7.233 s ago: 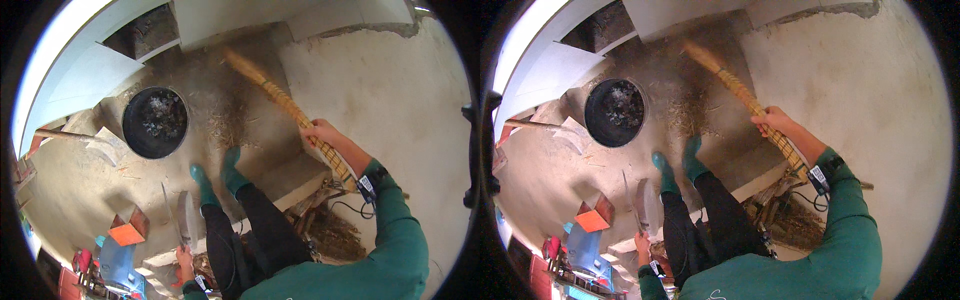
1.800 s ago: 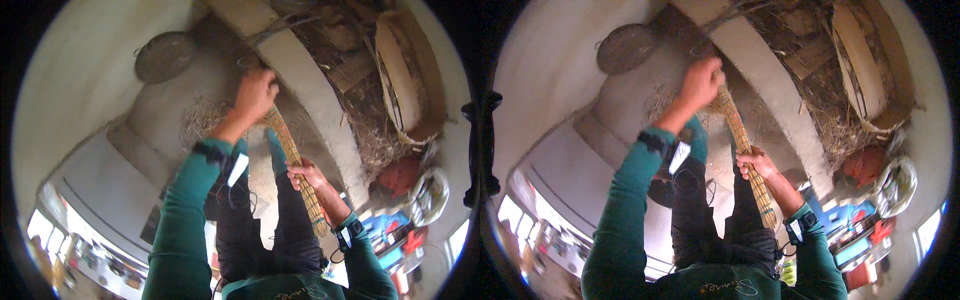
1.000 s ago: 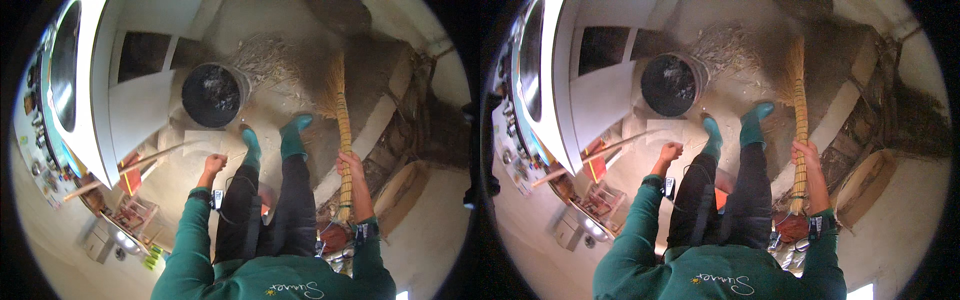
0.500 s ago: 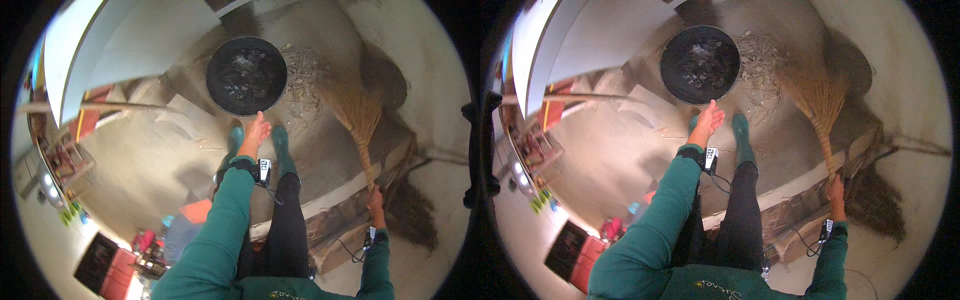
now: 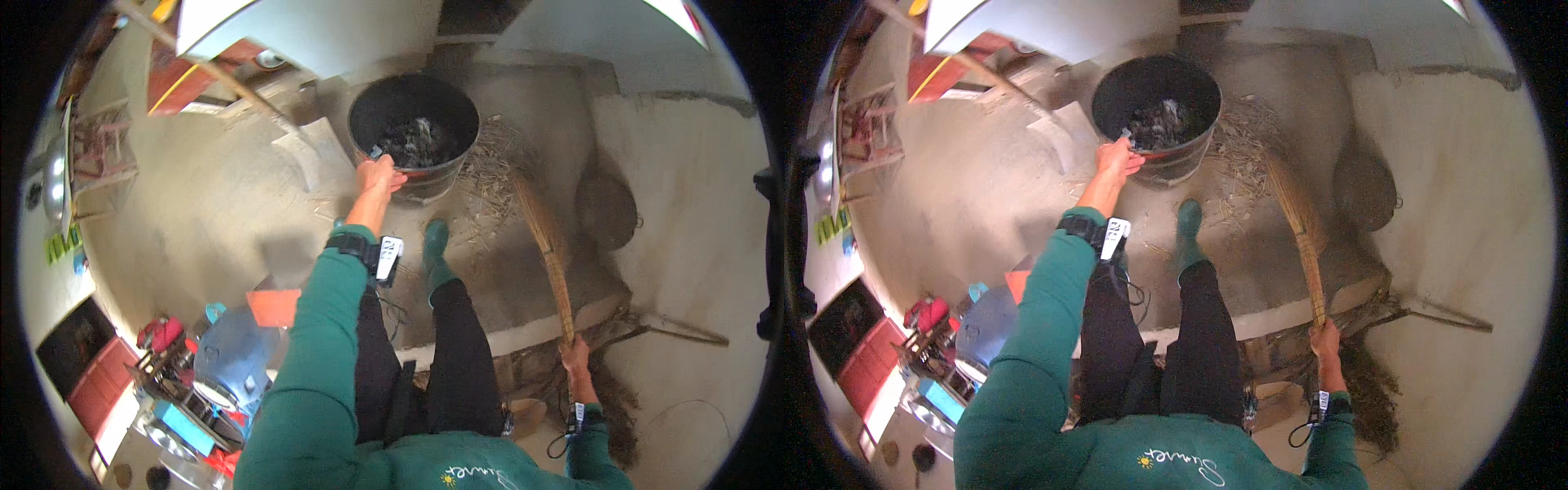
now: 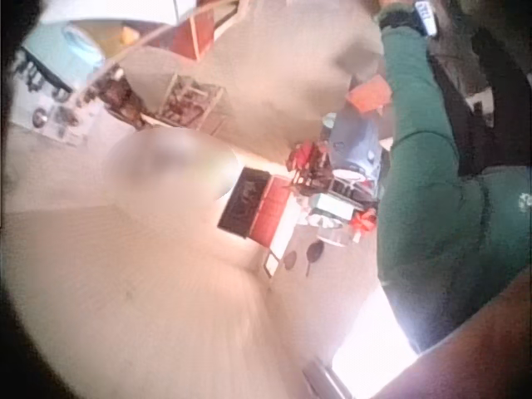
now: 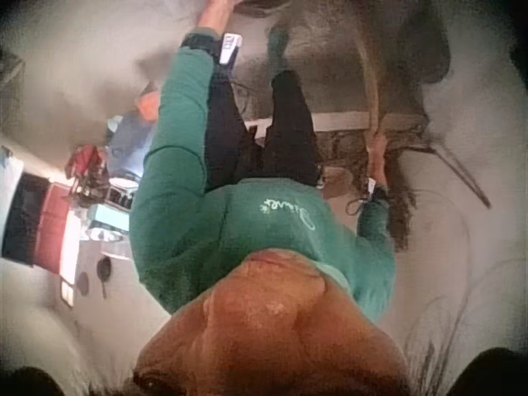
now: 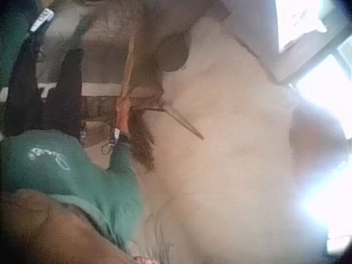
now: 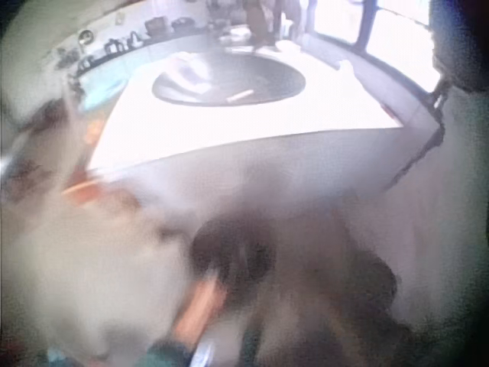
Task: The person sweeps a concrete floor with a straw broom and uses a metal dustpan to collect debris. They move a bucket and a bowl of vegetables to clear the area, then sweep dust and straw into the dustpan. The person also picks up a brick and a wooden board, places them aside, and continues sweeping before carrying the bucket out of the room.
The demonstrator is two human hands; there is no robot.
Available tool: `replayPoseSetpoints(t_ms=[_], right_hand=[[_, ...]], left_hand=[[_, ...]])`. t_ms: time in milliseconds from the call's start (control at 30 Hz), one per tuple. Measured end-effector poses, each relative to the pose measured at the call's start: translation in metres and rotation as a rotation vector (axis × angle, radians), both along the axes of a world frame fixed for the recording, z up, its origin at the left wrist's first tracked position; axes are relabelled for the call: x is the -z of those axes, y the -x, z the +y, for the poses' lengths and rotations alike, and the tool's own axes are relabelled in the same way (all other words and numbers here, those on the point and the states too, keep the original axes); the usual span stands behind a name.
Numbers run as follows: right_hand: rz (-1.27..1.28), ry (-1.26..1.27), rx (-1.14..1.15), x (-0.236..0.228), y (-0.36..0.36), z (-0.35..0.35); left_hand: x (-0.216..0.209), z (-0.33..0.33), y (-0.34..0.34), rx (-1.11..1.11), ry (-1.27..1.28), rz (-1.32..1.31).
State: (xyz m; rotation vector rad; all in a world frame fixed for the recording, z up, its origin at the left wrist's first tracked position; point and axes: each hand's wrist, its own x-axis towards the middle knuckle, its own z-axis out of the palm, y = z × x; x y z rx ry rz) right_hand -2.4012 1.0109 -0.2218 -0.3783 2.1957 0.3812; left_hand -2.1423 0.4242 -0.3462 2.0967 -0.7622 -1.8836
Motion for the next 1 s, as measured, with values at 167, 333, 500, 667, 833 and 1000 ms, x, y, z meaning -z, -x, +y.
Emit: replayPoseSetpoints(t_ms=[167,333,500,667,833,1000], right_hand=[[0.152,-0.037,-0.143,-0.063,-0.022,0.004],[0.037,-0.472,-0.395,-0.070,0.000,-0.006],[-0.158,-0.376,-0.535,-0.014,0.014,-0.142],[-0.333,0.069,-0.403,-0.016,-0.095,-0.399],[-0.235,0.280,-0.541,-0.047,-0.266,-0.609],[-0.240,0.908,-1.085,-0.069,-0.399,-0.729]], left_hand=[[-0.108,0.005,-0.120,0.068,0.072,-0.131],[-0.190,0.018,-0.260,-0.019,0.159,-0.282],[-0.238,0.030,-0.409,0.034,0.229,-0.483],[-0.265,0.030,-0.533,-0.152,0.326,-0.539],[-0.313,0.014,-0.638,-0.350,0.363,-0.713],[-0.341,0.000,-0.736,-0.651,0.348,-0.626]])
